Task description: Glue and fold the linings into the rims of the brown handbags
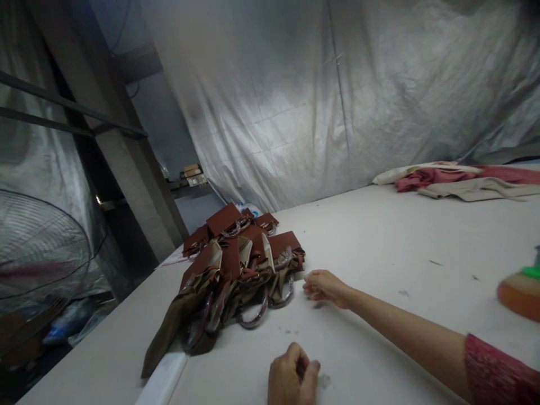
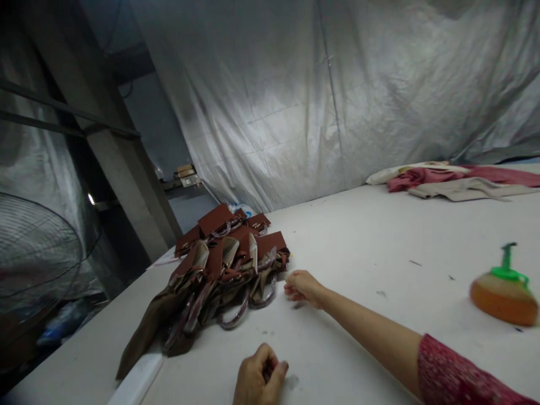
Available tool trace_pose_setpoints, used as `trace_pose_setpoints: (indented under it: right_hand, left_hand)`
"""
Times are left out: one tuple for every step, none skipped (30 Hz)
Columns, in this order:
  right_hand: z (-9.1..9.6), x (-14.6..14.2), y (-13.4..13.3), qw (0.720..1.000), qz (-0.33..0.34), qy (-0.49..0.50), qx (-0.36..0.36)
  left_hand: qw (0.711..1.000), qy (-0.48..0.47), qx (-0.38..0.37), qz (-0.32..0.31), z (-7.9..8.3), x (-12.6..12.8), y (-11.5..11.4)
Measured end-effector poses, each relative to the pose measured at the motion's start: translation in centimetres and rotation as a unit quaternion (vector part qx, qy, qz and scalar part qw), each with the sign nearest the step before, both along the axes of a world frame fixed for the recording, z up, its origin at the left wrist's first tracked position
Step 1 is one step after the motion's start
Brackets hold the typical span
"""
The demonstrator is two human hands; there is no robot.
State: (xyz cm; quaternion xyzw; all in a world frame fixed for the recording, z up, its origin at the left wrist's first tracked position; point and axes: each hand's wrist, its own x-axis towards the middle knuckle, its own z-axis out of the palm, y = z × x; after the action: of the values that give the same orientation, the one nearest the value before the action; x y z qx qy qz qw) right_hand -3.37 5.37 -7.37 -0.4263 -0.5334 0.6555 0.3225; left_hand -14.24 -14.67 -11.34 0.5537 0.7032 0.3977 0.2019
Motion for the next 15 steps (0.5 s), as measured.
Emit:
trace_pose_setpoints:
  right_hand:
    - [-0.1,-0.8,0.3,1.000,-0.003,0.010,-0.020]
    - [-0.2,-1.6,0.6,0.999,-0.009,0.020,-0.038]
    - [-0.4,-2.3,0.9,0.998,-0.018,0.029,-0.053]
    - [-0.5,-3.1,1.2,0.997,-0.029,0.039,-0.067]
    - [-0.6,-3.8,1.4,0.995,-0.039,0.052,-0.080]
    - [-0.8,-4.4,1.7,0.992,-0.048,0.069,-0.091]
    - [-0.8,-5.0,1.9,0.989,-0.058,0.089,-0.099]
    - [-0.9,-5.5,2.2,0.986,-0.068,0.111,-0.104]
    - [-0.9,-6.0,2.4,0.982,-0.080,0.136,-0.106]
    - [-0.9,-6.4,2.7,0.977,-0.092,0.160,-0.106]
    - [-0.8,-6.7,3.0,0.972,-0.104,0.181,-0.106]
    - [-0.7,-6.9,3.2,0.968,-0.113,0.200,-0.106]
    - [-0.6,-7.1,3.5,0.964,-0.119,0.214,-0.107]
    - [-0.5,-7.3,3.7,0.961,-0.122,0.224,-0.109]
    - [-0.4,-7.4,3.8,0.959,-0.120,0.232,-0.111]
  left_hand:
    - [1.000,0.007,0.000,-0.001,0.0,0.0,-0.1]
    - [1.000,0.014,0.000,-0.003,0.0,0.0,-0.1]
    - [1.000,0.020,-0.002,-0.005,0.0,0.0,-0.1]
    - [1.000,0.025,-0.004,-0.007,0.0,0.0,-0.1]
    - [1.000,0.028,-0.007,-0.008,-0.1,0.0,0.0]
    - [1.000,0.028,-0.009,-0.008,-0.2,0.0,0.1]
    - [1.000,0.027,-0.011,-0.007,-0.4,-0.1,0.2]
    - [1.000,0.026,-0.013,-0.006,-0.6,-0.1,0.3]
    - [1.000,0.027,-0.014,-0.007,-0.9,-0.2,0.4]
    - [0.999,0.029,-0.015,-0.008,-1.1,-0.3,0.5]
    - [0.999,0.035,-0.017,-0.009,-1.3,-0.3,0.7]
    - [0.999,0.041,-0.019,-0.010,-1.5,-0.4,0.8]
    - [0.999,0.048,-0.021,-0.010,-1.6,-0.5,0.9]
    - [0.998,0.053,-0.022,-0.010,-1.8,-0.6,1.0]
    - [0.998,0.057,-0.023,-0.009,-1.9,-0.6,1.0]
